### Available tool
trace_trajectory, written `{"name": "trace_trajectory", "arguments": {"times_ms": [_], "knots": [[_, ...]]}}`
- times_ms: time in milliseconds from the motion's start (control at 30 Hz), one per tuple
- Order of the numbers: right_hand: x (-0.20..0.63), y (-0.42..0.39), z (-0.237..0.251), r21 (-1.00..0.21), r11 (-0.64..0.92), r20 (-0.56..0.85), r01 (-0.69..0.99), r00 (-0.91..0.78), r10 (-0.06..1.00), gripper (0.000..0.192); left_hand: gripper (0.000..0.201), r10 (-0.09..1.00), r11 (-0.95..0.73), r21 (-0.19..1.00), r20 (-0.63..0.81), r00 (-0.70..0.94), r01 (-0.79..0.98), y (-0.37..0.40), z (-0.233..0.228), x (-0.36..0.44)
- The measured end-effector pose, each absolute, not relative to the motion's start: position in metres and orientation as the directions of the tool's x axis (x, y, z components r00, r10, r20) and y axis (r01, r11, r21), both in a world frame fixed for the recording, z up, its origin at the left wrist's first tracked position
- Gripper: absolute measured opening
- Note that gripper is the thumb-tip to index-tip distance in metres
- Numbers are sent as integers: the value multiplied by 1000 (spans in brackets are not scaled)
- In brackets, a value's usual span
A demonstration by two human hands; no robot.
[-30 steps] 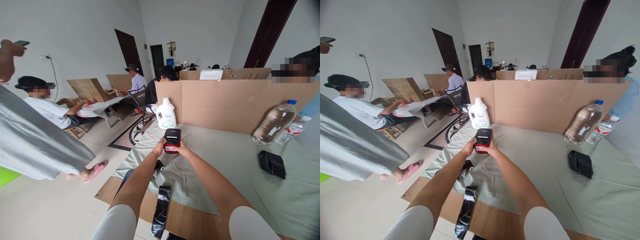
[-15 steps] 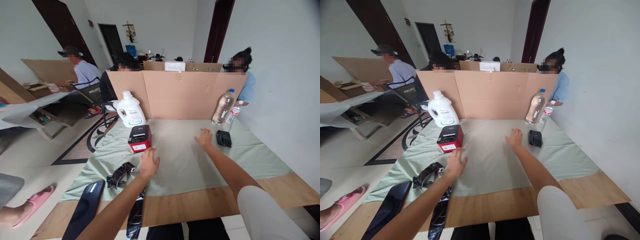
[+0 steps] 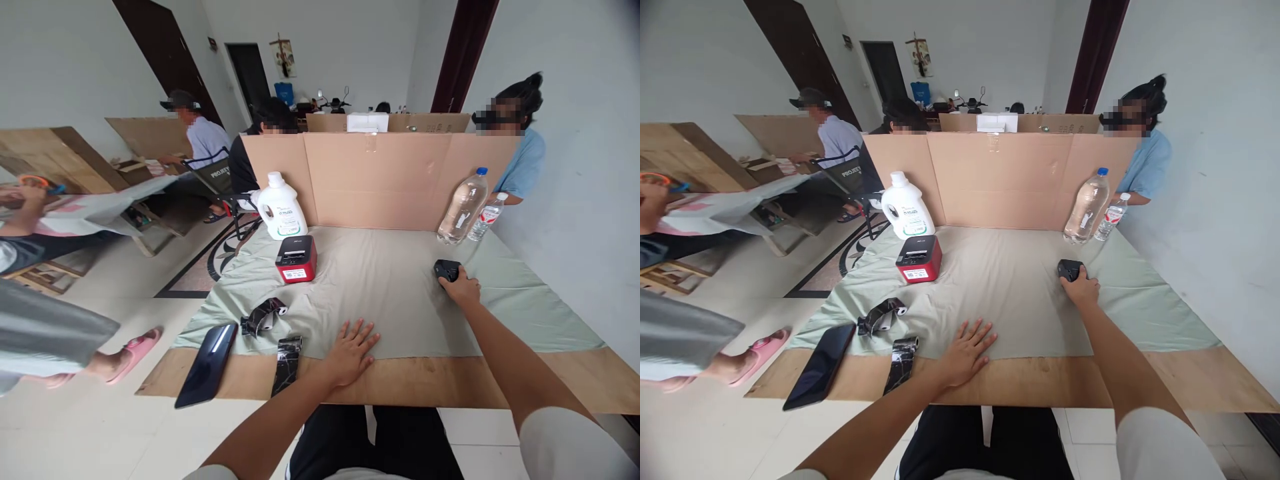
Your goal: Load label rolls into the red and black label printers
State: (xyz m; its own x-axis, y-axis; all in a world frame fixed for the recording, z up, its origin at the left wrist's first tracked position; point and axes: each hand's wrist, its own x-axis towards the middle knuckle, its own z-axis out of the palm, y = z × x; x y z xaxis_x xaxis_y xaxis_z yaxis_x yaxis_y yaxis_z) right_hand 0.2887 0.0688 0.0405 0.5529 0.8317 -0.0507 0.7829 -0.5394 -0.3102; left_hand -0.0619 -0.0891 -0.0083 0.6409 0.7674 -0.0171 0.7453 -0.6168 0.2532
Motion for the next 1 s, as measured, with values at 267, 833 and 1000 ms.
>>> {"name": "trace_trajectory", "arguments": {"times_ms": [267,833,1000], "knots": [[178,-30,39,-336,-209,64,918,243,968,79,53,763,-617,309,7,647,724,-98,-1,-66],[130,-85,-3,-389,95,302,916,29,953,78,40,976,-214,668,110,189,713,-71,5,-29],[139,-80,-11,-398,302,469,866,-91,879,55,23,982,183,838,-182,-53,514,-42,11,-22]]}}
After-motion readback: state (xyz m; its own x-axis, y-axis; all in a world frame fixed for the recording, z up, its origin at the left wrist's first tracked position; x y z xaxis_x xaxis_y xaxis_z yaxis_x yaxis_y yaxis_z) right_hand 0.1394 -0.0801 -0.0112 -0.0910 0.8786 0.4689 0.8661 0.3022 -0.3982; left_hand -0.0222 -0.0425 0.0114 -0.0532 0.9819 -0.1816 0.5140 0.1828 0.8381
